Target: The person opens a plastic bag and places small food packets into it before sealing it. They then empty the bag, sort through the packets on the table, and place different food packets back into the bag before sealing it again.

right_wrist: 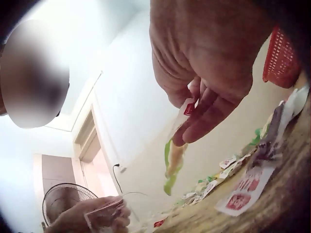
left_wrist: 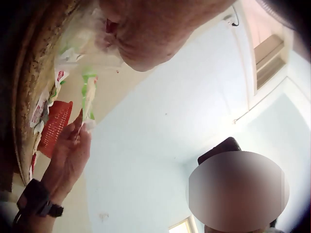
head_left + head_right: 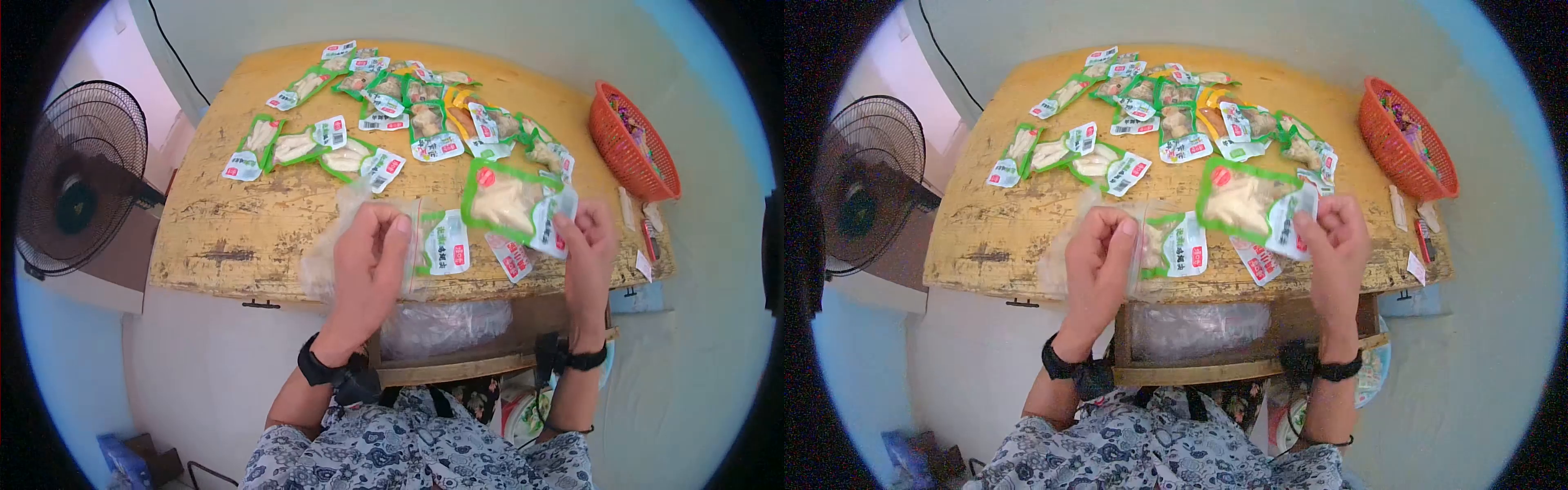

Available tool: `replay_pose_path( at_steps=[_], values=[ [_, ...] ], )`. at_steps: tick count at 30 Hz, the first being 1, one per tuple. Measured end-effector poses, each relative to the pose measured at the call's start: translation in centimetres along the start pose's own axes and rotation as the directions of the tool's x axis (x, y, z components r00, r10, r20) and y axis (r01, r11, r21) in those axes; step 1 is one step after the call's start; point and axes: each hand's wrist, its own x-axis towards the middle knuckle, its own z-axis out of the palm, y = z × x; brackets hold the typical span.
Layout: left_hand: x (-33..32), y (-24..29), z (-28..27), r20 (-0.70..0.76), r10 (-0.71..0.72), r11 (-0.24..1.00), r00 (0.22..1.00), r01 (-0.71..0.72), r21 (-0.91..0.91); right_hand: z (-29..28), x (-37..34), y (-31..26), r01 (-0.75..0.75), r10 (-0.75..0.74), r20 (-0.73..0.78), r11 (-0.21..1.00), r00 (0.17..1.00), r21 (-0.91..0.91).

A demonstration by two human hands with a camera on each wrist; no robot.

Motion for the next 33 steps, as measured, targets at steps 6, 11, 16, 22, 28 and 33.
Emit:
replay_pose_path(
  at_steps=[6, 11, 16, 22, 28, 33],
  values=[
    [-0.2, 1.0, 0.7, -0.007, -0.013, 0.999, 1.0, 0.013, 0.035, 1.6, -5.8, -0.7, -0.12, 0.117, 0.05, 0.991, 0.992, 0.066],
    [-0.8, 2.2, 1.4, -0.018, 0.119, 0.962, 0.993, -0.111, 0.251, 4.4, -8.0, 1.2, -0.253, 0.202, 0.226, 0.94, 0.953, 0.229],
    [-1.5, 2.4, 1.4, 0.015, 0.235, 0.886, 0.972, -0.22, 0.408, 7.3, -8.4, 1.2, -0.34, 0.23, 0.378, 0.904, 0.897, 0.258],
    [-1.6, 1.7, 1.3, 0.002, 0.183, 0.917, 0.983, -0.172, 0.36, 8.4, -9.1, 0.0, 0.192, -0.034, 0.431, 0.925, 0.902, -0.329],
    [-2.4, 1.4, -0.7, 0.181, 0.402, 0.654, 0.898, -0.42, 0.63, 7.2, -8.5, 0.3, -0.014, 0.068, 0.316, 0.985, 0.946, -0.17],
    [-3.9, 1.7, -2.9, 0.383, 0.205, 0.678, 0.901, -0.413, 0.608, 6.8, -8.1, 1.3, 0.096, -0.017, 0.312, 0.966, 0.95, -0.24]
  ],
)
